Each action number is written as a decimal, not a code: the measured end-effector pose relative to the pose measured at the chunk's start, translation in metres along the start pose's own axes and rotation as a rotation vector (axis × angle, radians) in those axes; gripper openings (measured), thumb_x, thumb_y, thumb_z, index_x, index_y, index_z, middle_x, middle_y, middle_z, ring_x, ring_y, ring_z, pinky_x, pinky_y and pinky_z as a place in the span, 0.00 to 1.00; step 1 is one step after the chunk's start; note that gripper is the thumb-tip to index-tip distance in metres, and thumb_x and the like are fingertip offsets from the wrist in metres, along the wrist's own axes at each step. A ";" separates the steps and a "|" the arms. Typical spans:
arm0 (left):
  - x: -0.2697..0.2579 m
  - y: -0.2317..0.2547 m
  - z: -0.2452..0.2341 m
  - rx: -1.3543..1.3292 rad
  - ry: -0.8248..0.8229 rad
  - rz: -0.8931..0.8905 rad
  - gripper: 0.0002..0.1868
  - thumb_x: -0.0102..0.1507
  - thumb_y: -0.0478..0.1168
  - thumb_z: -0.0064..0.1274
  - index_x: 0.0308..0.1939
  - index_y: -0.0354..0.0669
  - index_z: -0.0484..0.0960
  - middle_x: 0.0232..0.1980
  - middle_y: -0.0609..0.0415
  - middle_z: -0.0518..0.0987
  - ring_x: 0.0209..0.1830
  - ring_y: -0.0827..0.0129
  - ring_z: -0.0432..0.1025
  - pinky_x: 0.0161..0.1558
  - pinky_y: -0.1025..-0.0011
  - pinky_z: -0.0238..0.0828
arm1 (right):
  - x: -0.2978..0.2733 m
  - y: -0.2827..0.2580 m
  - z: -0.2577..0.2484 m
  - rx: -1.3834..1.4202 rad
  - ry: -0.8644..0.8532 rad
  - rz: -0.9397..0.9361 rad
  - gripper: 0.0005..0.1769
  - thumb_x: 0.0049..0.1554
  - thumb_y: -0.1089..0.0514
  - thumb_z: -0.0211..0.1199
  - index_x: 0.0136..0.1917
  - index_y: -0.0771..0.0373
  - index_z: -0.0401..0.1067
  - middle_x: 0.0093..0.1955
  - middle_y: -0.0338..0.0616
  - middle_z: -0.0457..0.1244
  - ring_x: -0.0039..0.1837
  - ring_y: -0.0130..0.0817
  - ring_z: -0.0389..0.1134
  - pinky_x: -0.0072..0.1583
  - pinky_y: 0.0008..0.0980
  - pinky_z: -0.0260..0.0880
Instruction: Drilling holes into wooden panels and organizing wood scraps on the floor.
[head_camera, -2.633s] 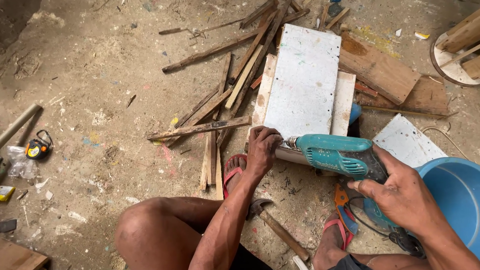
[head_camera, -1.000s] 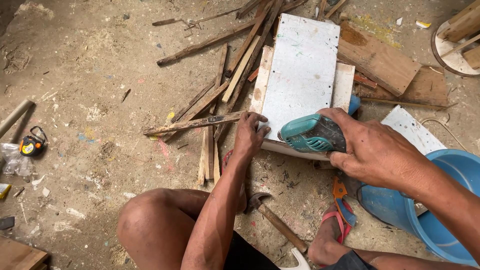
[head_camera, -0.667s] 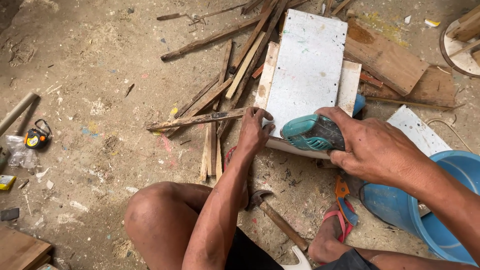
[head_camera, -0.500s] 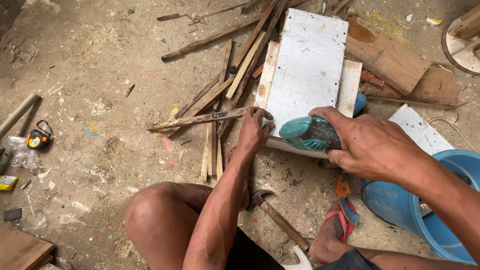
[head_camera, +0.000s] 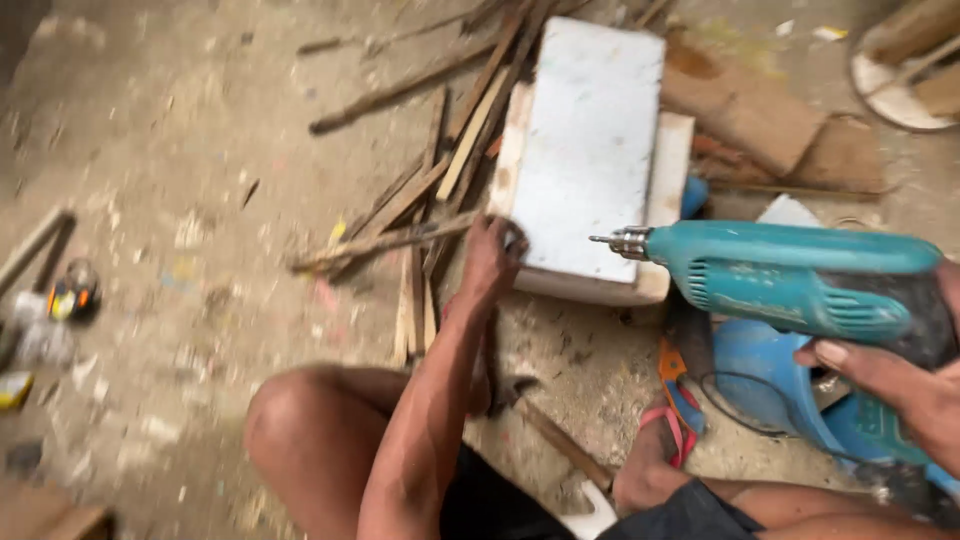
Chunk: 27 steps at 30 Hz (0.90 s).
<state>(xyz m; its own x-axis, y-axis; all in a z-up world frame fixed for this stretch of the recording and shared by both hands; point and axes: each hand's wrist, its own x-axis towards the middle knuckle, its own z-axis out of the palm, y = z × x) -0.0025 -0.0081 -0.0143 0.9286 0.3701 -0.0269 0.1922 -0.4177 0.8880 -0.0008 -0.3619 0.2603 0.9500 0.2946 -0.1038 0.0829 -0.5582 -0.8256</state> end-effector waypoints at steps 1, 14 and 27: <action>-0.005 0.001 0.002 0.007 0.045 0.002 0.04 0.62 0.34 0.58 0.38 0.39 0.78 0.51 0.44 0.70 0.46 0.56 0.71 0.45 0.58 0.79 | -0.012 0.014 -0.010 0.085 0.051 0.055 0.38 0.49 0.80 0.60 0.72 0.74 0.56 0.49 0.67 0.67 0.44 0.54 0.72 0.43 0.43 0.72; -0.018 0.073 0.151 0.747 -0.134 0.405 0.44 0.61 0.74 0.43 0.75 0.59 0.61 0.84 0.43 0.41 0.82 0.34 0.30 0.72 0.25 0.20 | -0.047 0.134 -0.030 0.604 0.447 0.280 0.28 0.61 0.73 0.56 0.73 0.68 0.58 0.52 0.64 0.66 0.45 0.53 0.70 0.39 0.37 0.68; -0.090 0.050 0.097 0.844 -0.364 0.623 0.42 0.59 0.22 0.27 0.80 0.43 0.50 0.83 0.51 0.50 0.84 0.60 0.40 0.80 0.63 0.30 | -0.067 0.120 -0.041 0.714 0.502 0.360 0.26 0.58 0.74 0.58 0.69 0.72 0.61 0.51 0.66 0.66 0.45 0.53 0.68 0.38 0.44 0.65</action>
<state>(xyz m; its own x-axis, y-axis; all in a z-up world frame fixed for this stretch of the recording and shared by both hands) -0.0456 -0.1423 -0.0121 0.9491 -0.3094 0.0594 -0.3150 -0.9281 0.1988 -0.0427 -0.4803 0.1906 0.9148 -0.2643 -0.3054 -0.2873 0.1056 -0.9520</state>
